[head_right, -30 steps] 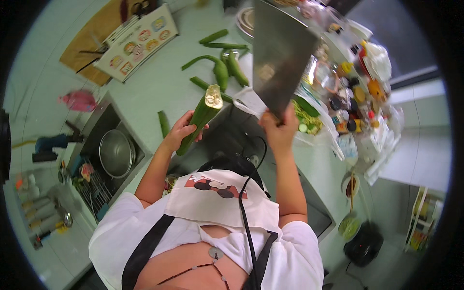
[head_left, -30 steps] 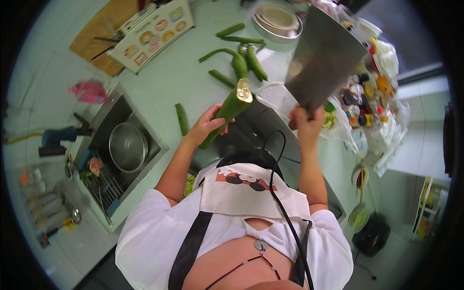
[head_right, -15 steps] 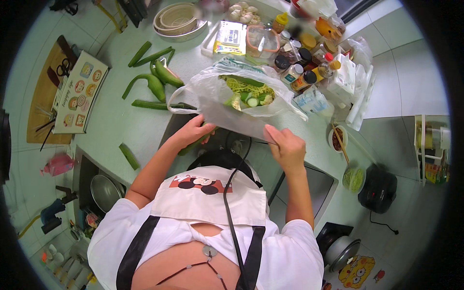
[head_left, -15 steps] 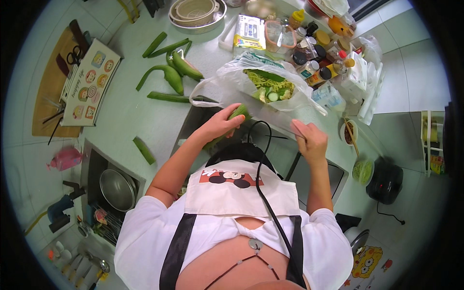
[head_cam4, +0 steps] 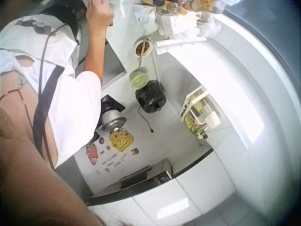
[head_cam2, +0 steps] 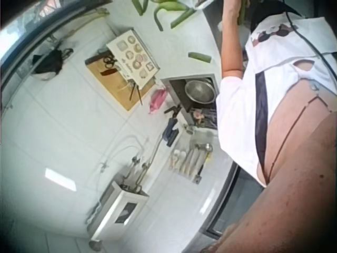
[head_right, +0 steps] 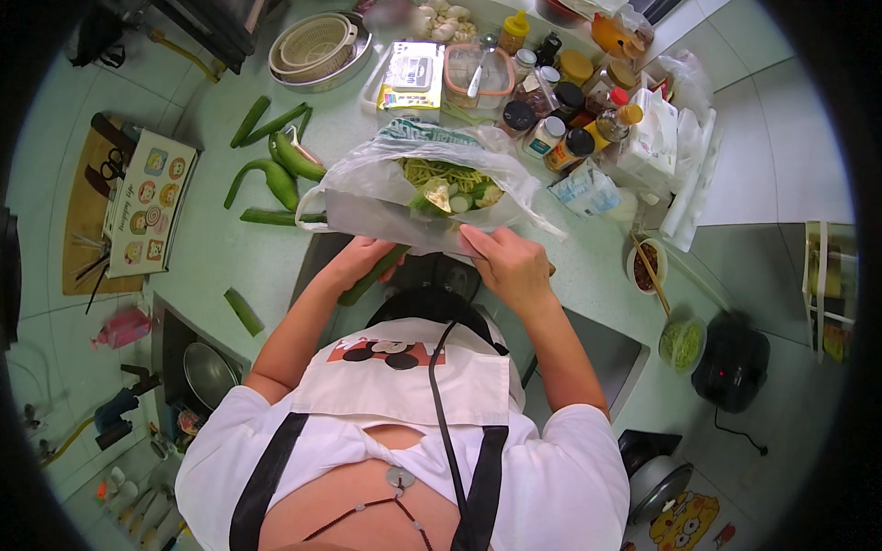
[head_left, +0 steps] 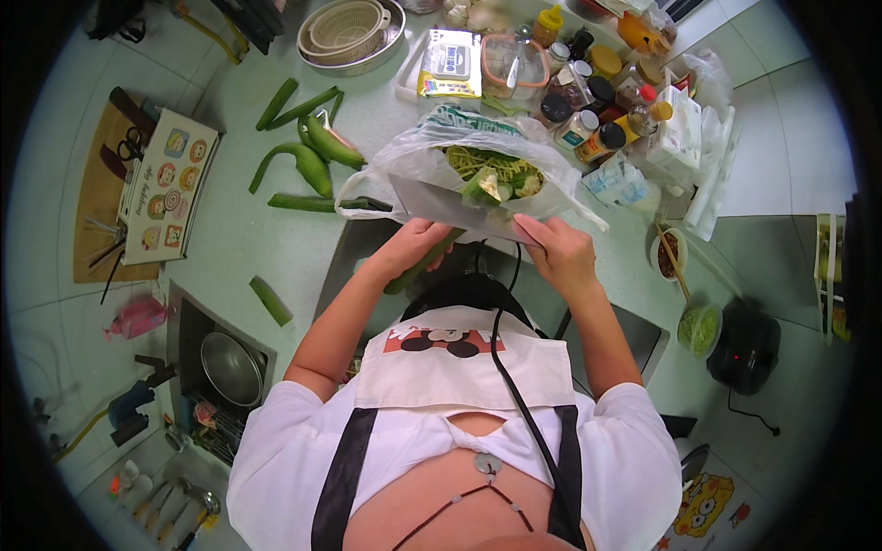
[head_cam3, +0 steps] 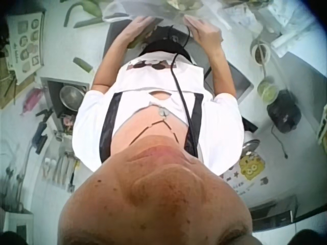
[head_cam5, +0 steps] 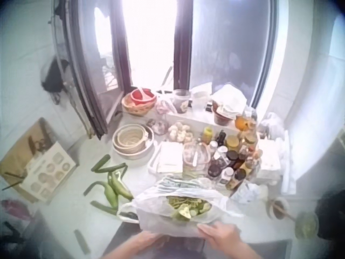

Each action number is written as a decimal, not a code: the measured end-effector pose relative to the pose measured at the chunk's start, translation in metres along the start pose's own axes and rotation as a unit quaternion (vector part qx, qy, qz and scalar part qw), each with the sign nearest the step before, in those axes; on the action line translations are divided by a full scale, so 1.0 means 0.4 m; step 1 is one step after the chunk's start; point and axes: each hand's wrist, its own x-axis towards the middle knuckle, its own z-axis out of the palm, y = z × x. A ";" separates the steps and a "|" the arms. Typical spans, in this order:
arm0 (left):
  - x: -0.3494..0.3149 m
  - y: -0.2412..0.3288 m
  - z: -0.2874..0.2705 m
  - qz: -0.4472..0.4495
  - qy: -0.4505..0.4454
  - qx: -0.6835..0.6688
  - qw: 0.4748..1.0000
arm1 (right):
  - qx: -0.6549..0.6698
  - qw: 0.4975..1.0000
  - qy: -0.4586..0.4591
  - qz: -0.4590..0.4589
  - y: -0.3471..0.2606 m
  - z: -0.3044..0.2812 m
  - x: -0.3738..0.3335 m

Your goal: The person trims the ends of cucumbers with a knife and places the pieces into a plastic bag.

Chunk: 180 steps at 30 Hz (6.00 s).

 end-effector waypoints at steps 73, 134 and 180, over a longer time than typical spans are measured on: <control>-0.052 0.046 -0.064 0.070 -0.058 -0.096 0.991 | 0.040 0.960 -0.170 0.221 0.101 0.051 -0.008; -0.165 -0.249 -0.480 0.143 0.529 0.576 0.607 | 0.136 0.936 -0.165 0.279 -0.234 0.309 0.157; -0.066 0.025 -0.075 -0.009 -0.072 -0.128 0.989 | 0.001 0.987 0.097 0.126 -0.090 0.056 -0.085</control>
